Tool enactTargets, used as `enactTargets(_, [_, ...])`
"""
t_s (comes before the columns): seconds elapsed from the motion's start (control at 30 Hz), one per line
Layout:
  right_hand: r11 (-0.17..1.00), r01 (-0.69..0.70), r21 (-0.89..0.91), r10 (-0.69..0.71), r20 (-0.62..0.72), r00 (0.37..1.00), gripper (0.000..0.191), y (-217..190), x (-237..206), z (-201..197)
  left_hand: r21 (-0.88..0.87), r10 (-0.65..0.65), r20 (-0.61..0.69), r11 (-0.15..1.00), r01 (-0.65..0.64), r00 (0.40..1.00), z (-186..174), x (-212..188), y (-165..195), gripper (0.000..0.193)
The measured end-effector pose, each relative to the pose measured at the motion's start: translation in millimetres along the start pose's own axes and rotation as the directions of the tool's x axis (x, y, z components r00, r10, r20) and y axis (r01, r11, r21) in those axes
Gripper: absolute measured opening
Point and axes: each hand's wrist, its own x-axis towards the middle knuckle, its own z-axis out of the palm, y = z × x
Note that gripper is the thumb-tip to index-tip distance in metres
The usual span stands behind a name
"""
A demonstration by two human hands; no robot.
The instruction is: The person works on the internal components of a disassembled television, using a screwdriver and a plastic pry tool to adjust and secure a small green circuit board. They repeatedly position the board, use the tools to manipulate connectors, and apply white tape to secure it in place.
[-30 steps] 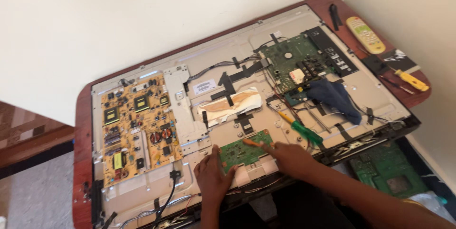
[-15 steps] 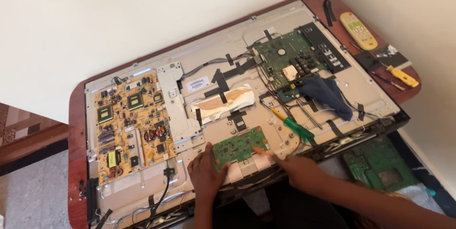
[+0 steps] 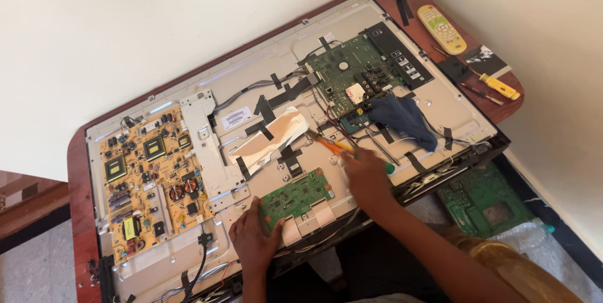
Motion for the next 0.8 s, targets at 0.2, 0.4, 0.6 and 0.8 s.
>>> enactTargets(0.2, [0.953,-0.249,-0.175,0.259,0.038,0.965,0.039,37,-6,-44,-0.004,0.031,-0.03,1.0,-0.031,0.999,2,-1,-1,0.088])
enactTargets(0.4, [0.907,-0.067,0.416,0.168,-0.211,0.963,0.032,36,-16,-78,-0.007,0.065,-0.088,0.998,-0.066,0.994,0,-4,4,0.087])
enactTargets(0.6, [0.751,-0.108,0.651,0.204,-0.073,0.976,0.032,18,-30,-103,-0.03,0.085,-0.101,0.996,-0.088,0.991,-3,-4,9,0.086])
enactTargets(0.8, [0.822,-0.094,0.562,0.077,0.054,0.996,0.037,9,-16,-110,-0.074,0.106,-0.115,0.991,-0.114,0.988,-5,-4,14,0.086])
